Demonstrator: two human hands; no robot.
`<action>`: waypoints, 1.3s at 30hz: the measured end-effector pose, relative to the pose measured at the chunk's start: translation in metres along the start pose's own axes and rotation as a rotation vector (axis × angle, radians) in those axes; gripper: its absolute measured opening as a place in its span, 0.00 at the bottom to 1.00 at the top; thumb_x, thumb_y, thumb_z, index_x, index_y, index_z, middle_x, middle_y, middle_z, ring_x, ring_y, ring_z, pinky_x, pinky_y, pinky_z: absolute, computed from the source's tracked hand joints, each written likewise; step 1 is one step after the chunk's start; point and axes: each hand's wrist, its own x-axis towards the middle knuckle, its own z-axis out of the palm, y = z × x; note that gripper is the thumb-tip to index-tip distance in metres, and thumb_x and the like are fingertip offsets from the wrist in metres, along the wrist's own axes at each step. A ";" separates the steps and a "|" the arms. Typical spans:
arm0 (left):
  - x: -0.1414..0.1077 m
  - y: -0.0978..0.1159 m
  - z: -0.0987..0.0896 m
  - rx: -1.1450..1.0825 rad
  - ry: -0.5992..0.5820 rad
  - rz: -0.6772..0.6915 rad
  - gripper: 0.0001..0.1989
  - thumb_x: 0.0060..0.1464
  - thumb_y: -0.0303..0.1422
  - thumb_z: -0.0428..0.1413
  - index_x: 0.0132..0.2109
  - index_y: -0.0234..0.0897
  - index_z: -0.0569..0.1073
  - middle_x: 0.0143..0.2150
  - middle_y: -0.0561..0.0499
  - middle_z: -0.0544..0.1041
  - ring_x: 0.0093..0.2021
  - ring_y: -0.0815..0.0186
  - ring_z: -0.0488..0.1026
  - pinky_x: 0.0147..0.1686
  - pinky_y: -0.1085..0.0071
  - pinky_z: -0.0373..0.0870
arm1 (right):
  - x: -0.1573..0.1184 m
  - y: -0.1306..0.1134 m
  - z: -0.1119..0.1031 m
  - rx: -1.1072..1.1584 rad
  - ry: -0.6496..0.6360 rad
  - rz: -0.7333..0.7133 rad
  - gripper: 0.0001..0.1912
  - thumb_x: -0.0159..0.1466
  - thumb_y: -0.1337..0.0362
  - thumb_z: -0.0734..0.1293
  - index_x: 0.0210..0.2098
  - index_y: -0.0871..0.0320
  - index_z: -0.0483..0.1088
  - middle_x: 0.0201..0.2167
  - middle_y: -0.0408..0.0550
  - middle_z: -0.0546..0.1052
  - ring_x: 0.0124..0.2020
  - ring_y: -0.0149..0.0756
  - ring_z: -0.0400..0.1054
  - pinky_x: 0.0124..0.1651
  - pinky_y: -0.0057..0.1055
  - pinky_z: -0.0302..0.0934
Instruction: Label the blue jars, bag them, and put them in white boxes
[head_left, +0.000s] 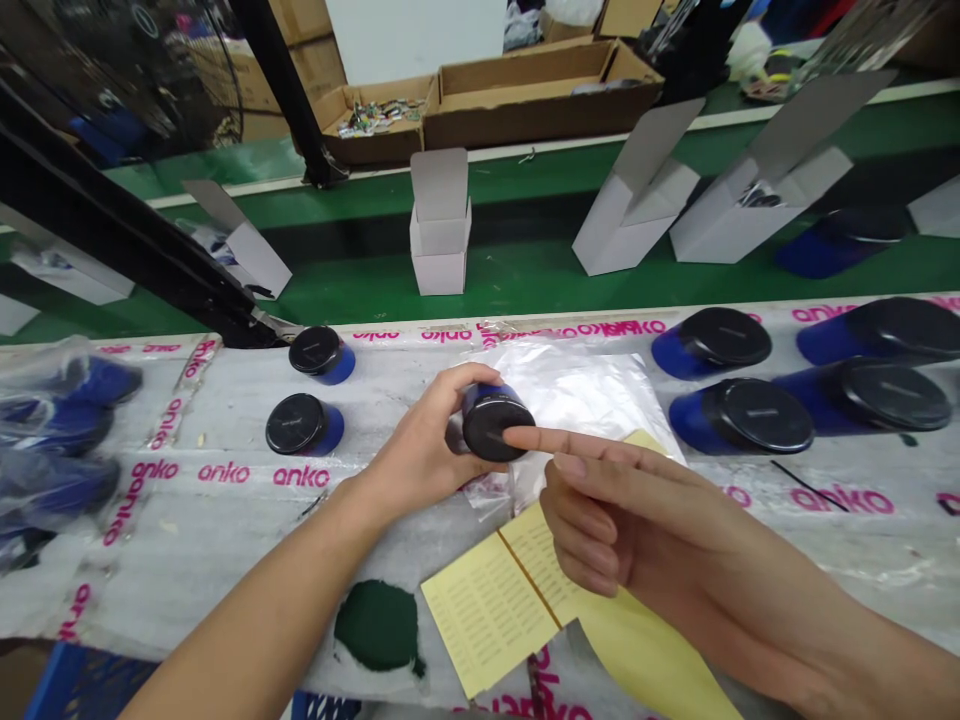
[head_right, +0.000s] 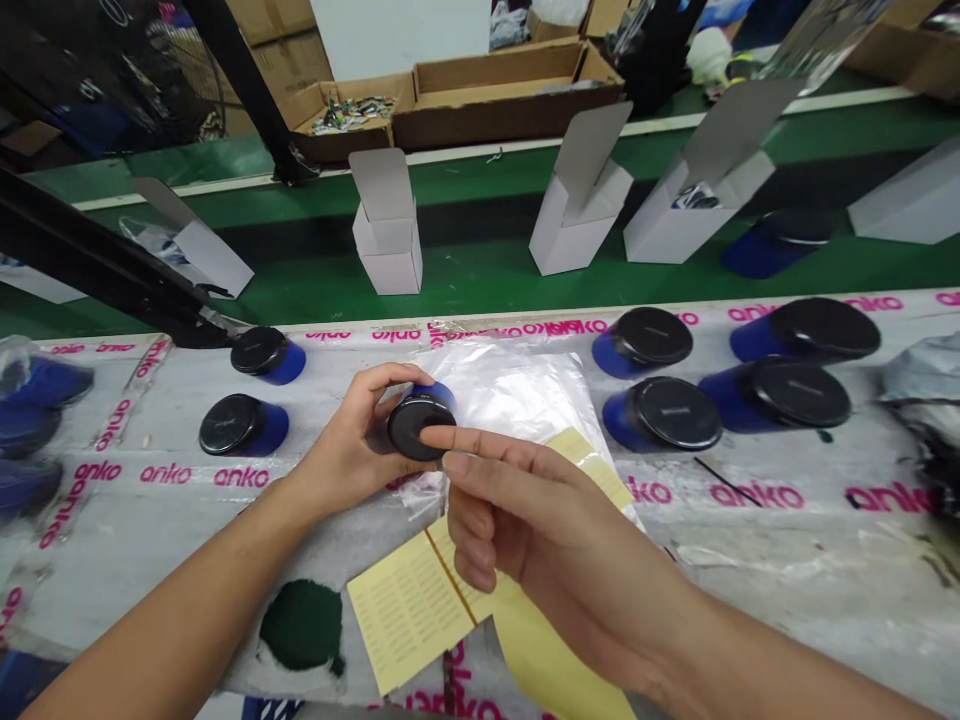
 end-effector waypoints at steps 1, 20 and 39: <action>0.000 0.000 0.000 0.004 0.002 0.007 0.37 0.47 0.26 0.71 0.60 0.51 0.65 0.60 0.47 0.70 0.55 0.56 0.74 0.54 0.56 0.73 | 0.000 0.000 0.000 0.001 -0.002 -0.002 0.14 0.62 0.59 0.75 0.47 0.55 0.80 0.19 0.38 0.65 0.19 0.25 0.56 0.24 0.27 0.51; 0.004 0.002 -0.005 0.119 -0.053 0.151 0.27 0.53 0.31 0.68 0.58 0.49 0.69 0.59 0.46 0.70 0.62 0.55 0.69 0.58 0.55 0.70 | -0.004 0.010 0.005 -0.218 0.051 -0.116 0.35 0.64 0.52 0.73 0.65 0.59 0.61 0.21 0.37 0.71 0.23 0.31 0.62 0.32 0.34 0.58; 0.004 0.002 -0.004 0.104 -0.029 0.187 0.27 0.52 0.30 0.69 0.56 0.47 0.69 0.57 0.46 0.71 0.59 0.56 0.71 0.53 0.58 0.73 | 0.043 -0.006 -0.013 -1.147 0.287 -0.749 0.11 0.65 0.62 0.68 0.46 0.51 0.65 0.21 0.34 0.63 0.24 0.33 0.61 0.31 0.32 0.55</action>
